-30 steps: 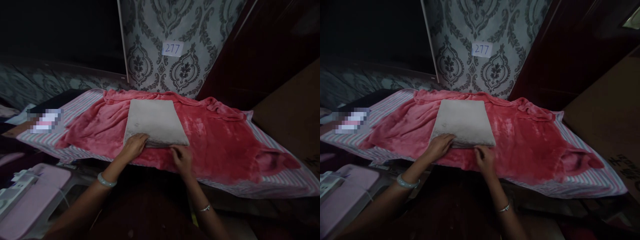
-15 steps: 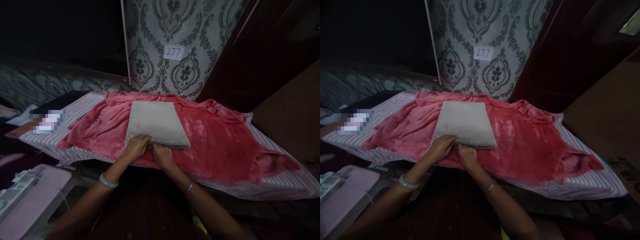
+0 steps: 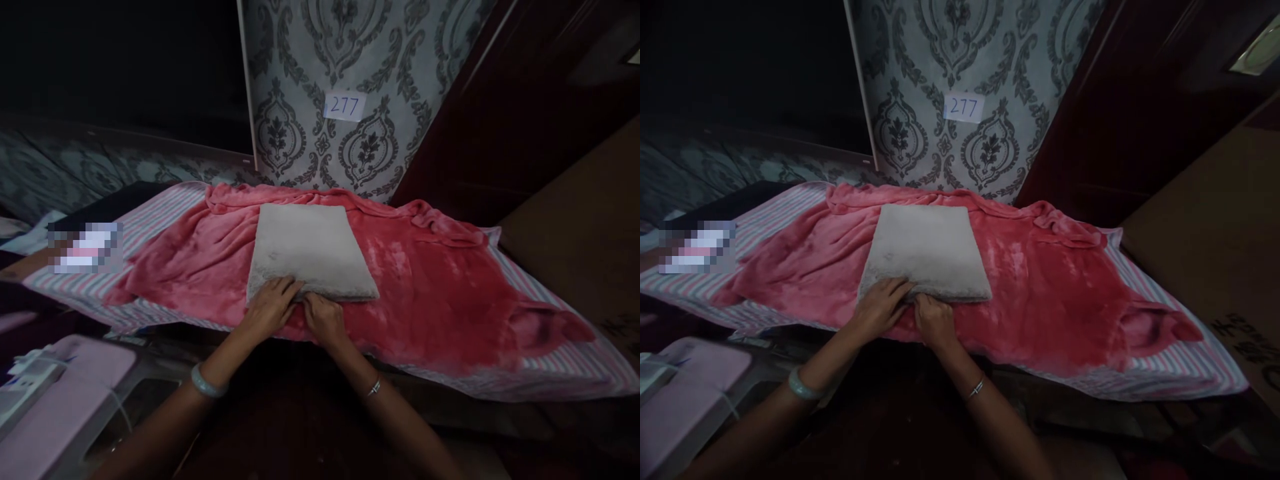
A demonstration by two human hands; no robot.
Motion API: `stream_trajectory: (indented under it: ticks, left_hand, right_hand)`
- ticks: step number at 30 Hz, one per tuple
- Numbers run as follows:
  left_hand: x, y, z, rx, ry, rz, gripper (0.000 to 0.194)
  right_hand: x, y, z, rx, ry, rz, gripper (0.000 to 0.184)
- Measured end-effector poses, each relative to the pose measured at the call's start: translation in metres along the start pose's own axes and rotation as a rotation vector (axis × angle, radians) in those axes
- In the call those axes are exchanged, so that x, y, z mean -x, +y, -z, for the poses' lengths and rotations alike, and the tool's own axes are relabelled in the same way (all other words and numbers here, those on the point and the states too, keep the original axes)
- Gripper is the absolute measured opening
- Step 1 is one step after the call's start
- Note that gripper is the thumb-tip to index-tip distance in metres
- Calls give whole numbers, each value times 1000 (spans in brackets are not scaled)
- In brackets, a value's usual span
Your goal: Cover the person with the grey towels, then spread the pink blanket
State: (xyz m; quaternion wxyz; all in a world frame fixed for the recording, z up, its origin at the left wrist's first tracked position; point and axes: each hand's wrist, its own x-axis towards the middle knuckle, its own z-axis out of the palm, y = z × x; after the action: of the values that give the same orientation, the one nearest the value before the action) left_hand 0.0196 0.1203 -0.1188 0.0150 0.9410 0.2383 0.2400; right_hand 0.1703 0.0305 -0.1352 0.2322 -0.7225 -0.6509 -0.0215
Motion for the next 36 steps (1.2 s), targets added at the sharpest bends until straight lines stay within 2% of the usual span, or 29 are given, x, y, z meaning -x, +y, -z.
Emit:
stream_trajectory:
  ticks: [5,8,11,13,15,19,21,25,36]
  left_hand:
    - [0,6,0,-72,5,14,38]
    - [-4,6,16,-55,-59,-19,35]
    - [-19,4,33,-1,-97,-20,34]
    - [-31,5,38,17,-77,30,41]
    - [-42,8,34,2,-83,79,45]
    - [-47,17,10,-57,-236,176,62]
    - [-43,18,0,-71,-286,226,69]
    - [-36,16,-6,-87,-291,225,71]
    - [-26,1,-8,-130,-216,218,75]
  right_hand:
    - [5,4,3,-55,62,61,23]
    - [5,17,25,-126,215,99,29]
    - [-7,36,56,-99,305,20,37]
    - [-21,47,70,-36,260,-20,42]
    - [-33,54,74,45,155,-41,51]
    - [-40,59,57,184,-122,-96,62]
    - [-37,61,47,210,-193,-118,63]
    - [-32,62,38,218,-195,-137,64]
    - [-32,70,43,182,-226,-133,64]
